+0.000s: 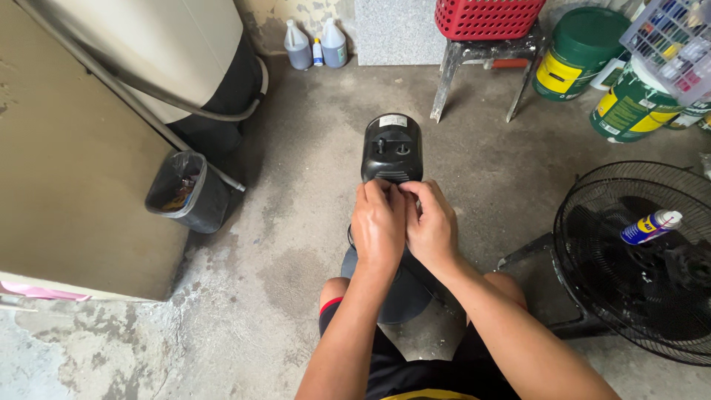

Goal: The person disassembles a standing fan motor housing using a screwdriver, removes the rear cover, and manipulates internal components. The person then reassembles the housing and secures it with screws.

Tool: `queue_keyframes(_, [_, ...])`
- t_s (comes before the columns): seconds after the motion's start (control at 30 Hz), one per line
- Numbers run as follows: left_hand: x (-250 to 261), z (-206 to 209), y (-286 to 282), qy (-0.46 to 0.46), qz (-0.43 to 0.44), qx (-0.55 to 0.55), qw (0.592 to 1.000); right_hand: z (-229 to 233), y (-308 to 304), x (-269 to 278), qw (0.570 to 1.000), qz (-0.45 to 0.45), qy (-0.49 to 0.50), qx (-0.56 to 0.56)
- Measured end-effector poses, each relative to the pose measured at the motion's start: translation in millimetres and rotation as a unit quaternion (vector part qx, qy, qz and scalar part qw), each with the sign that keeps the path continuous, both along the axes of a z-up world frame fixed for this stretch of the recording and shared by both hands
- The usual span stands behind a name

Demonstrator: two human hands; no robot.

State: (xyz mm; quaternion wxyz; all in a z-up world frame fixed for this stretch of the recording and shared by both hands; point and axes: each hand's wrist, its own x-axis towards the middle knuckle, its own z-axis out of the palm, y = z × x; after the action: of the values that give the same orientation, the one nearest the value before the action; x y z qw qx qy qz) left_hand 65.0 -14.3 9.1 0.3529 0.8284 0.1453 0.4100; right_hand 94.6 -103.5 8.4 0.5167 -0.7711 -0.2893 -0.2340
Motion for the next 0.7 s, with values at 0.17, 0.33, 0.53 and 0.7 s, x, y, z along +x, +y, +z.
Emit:
queue_keyframes(0.17, [4.7, -7.1, -1.4, 0.022, 0.002, 0.022, 1.000, -7.9, -4.8, -0.4, 1.000, 0.010, -0.005, 0.016])
queue_keyframes(0.33, [5.2, -4.9, -7.0, 0.041, 0.030, 0.024, 0.998, -5.5, -8.4, -1.7, 1.000, 0.016, -0.011, 0.012])
queue_keyframes(0.53, [-28.1, 4.3, -17.3, 0.013, -0.019, -0.057, 0.998, 10.3, -25.3, -12.3, 0.996, 0.077, -0.049, -0.021])
queue_keyframes(0.7, [-42.2, -8.9, -29.4, 0.155, -0.192, -0.254, 0.935, -8.0, -75.6, -22.3, 0.994, 0.033, -0.063, -0.088])
